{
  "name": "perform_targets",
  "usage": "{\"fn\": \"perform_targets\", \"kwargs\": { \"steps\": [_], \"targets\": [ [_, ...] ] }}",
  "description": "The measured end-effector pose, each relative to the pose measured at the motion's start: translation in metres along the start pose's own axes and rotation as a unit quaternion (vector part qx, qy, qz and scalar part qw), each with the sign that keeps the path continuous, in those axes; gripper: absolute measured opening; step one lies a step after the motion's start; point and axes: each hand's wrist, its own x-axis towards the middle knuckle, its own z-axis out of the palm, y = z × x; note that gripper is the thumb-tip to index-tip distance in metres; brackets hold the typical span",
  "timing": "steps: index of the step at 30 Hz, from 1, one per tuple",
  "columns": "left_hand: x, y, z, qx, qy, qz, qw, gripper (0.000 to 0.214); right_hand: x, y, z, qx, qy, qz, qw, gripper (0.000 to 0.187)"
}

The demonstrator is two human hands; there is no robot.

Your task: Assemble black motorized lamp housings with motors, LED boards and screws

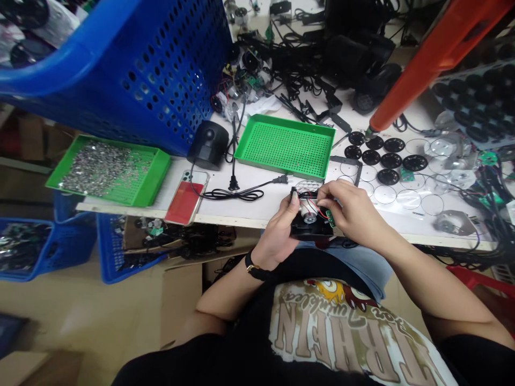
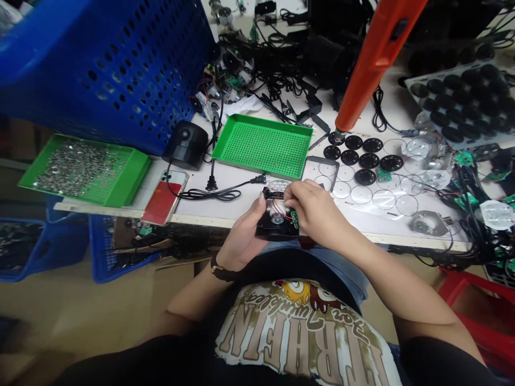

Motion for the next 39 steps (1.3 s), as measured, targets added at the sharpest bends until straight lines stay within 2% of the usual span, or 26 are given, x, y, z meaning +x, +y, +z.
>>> {"fn": "perform_targets", "kwargs": {
  "steps": [7,19,31,39],
  "targets": [
    [0.0012,-0.0007,-0.0009,0.007,0.004,0.006,1.0,0.03,-0.0001,-0.0007,0.0016,0.005,0.016,-0.002,1.0,0.018],
    [0.0034,-0.0033,-0.0007,0.009,0.006,0.017,1.0,0.024,0.001,-0.0009,-0.0003,0.005,0.006,0.015,1.0,0.019],
    [0.0028,-0.0019,0.0002,0.007,0.007,0.004,1.0,0.029,-0.0004,-0.0004,-0.002,-0.008,-0.006,0.014,1.0,0.017],
    [0.0032,-0.0046,-0.0004,-0.012,-0.003,0.006,1.0,0.021,0.001,-0.001,-0.0055,-0.013,-0.022,0.008,1.0,0.015]
  ]
}}
